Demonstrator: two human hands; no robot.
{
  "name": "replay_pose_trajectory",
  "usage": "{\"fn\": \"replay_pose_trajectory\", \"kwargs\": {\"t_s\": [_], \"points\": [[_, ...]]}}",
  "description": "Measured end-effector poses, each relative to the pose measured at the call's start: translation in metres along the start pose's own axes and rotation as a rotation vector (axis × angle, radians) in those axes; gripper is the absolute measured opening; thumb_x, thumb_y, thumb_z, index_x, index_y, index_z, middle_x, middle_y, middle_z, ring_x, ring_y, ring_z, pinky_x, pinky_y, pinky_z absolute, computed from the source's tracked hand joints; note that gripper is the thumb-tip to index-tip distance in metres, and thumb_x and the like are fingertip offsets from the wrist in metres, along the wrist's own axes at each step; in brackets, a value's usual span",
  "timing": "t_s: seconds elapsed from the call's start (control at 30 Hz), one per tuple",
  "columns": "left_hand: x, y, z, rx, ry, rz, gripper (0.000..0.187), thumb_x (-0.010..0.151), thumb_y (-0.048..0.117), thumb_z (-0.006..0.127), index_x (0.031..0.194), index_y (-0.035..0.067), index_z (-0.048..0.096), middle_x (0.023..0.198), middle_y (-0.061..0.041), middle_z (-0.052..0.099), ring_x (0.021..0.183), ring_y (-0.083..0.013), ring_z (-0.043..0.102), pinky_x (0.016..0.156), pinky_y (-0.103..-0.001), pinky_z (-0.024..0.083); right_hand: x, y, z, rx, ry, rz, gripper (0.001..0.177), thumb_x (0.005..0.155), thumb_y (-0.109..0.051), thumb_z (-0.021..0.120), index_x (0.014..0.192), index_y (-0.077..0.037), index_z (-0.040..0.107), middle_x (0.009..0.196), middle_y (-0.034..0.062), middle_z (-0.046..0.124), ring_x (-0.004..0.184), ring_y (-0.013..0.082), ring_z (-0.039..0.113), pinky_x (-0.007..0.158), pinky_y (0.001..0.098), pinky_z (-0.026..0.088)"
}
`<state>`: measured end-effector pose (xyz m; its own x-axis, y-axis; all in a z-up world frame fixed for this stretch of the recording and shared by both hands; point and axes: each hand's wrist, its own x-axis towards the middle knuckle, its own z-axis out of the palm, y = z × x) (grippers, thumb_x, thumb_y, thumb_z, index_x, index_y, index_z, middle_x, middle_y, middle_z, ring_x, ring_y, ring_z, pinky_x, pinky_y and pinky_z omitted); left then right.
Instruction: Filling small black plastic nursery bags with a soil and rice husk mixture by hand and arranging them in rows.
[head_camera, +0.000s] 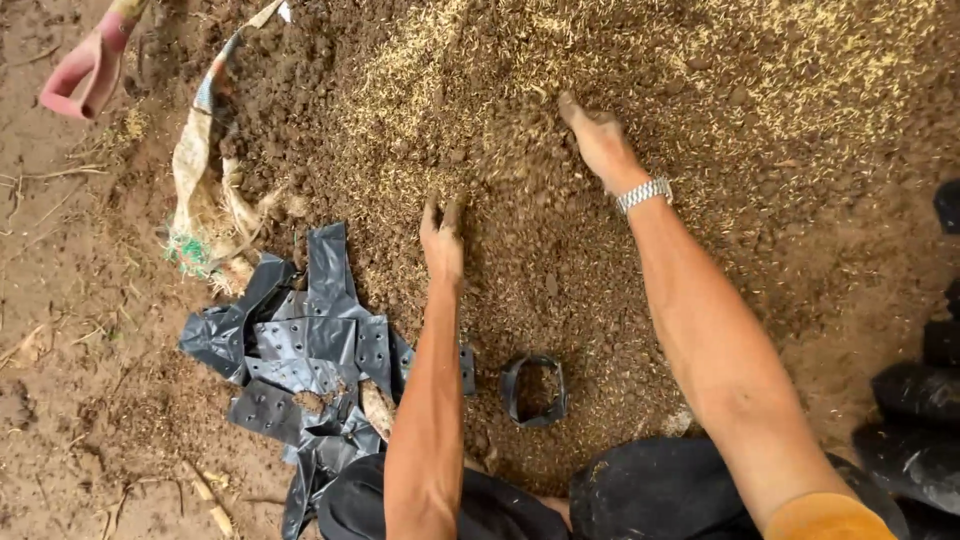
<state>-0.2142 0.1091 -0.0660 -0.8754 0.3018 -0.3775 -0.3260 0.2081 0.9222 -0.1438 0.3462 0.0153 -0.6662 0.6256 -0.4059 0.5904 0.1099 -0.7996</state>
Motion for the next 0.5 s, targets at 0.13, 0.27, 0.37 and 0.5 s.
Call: {"fn": "replay_pose_trajectory", "kwargs": {"t_s": [0.13, 0.27, 0.37, 0.5], "points": [[-0.031, 0.014, 0.036, 0.004, 0.007, -0.044, 0.077, 0.103, 0.047, 0.049, 0.162, 0.003, 0.029, 0.168, -0.023, 0.027, 0.156, -0.0397, 0.023, 0.130, -0.054, 0.016, -0.038, -0.003, 0.013, 0.066, 0.003, 0.040, 0.108, 0.093, -0.091, 0.038, 0.150, 0.000, 0.041, 0.144, 0.0280, 0.050, 0.145, 0.0413, 0.041, 0.121, 0.0633, 0.025], [-0.053, -0.012, 0.053, -0.074, -0.006, 0.093, 0.062, 0.105, 0.042, 0.048, 0.157, 0.011, 0.039, 0.158, -0.016, 0.043, 0.151, -0.0333, 0.035, 0.129, -0.050, 0.020, -0.093, 0.004, 0.016, 0.251, -0.080, 0.110, 0.105, 0.087, -0.091, 0.044, 0.158, -0.014, 0.040, 0.165, 0.0216, 0.030, 0.155, 0.0416, 0.019, 0.121, 0.0705, 0.006], [-0.083, 0.014, 0.090, -0.008, -0.049, 0.265, 0.048, 0.107, 0.038, 0.053, 0.149, 0.016, 0.054, 0.147, -0.017, 0.057, 0.145, -0.0354, 0.044, 0.127, -0.051, 0.025, -0.066, 0.063, 0.027, 0.615, -0.057, 0.138, 0.093, 0.087, -0.077, 0.059, 0.151, -0.010, 0.049, 0.152, 0.0183, 0.047, 0.141, 0.0347, 0.040, 0.116, 0.0558, 0.030], [-0.128, 0.048, 0.104, 0.211, -0.346, 0.404, 0.070, 0.106, 0.067, 0.029, 0.165, 0.029, 0.034, 0.167, -0.016, 0.036, 0.150, -0.0605, 0.017, 0.119, -0.078, 0.005, 0.015, 0.237, 0.029, 1.142, -0.009, 0.228, 0.080, 0.098, -0.064, 0.063, 0.155, -0.008, 0.050, 0.154, 0.0200, 0.052, 0.141, 0.0346, 0.052, 0.116, 0.0484, 0.044]]}}
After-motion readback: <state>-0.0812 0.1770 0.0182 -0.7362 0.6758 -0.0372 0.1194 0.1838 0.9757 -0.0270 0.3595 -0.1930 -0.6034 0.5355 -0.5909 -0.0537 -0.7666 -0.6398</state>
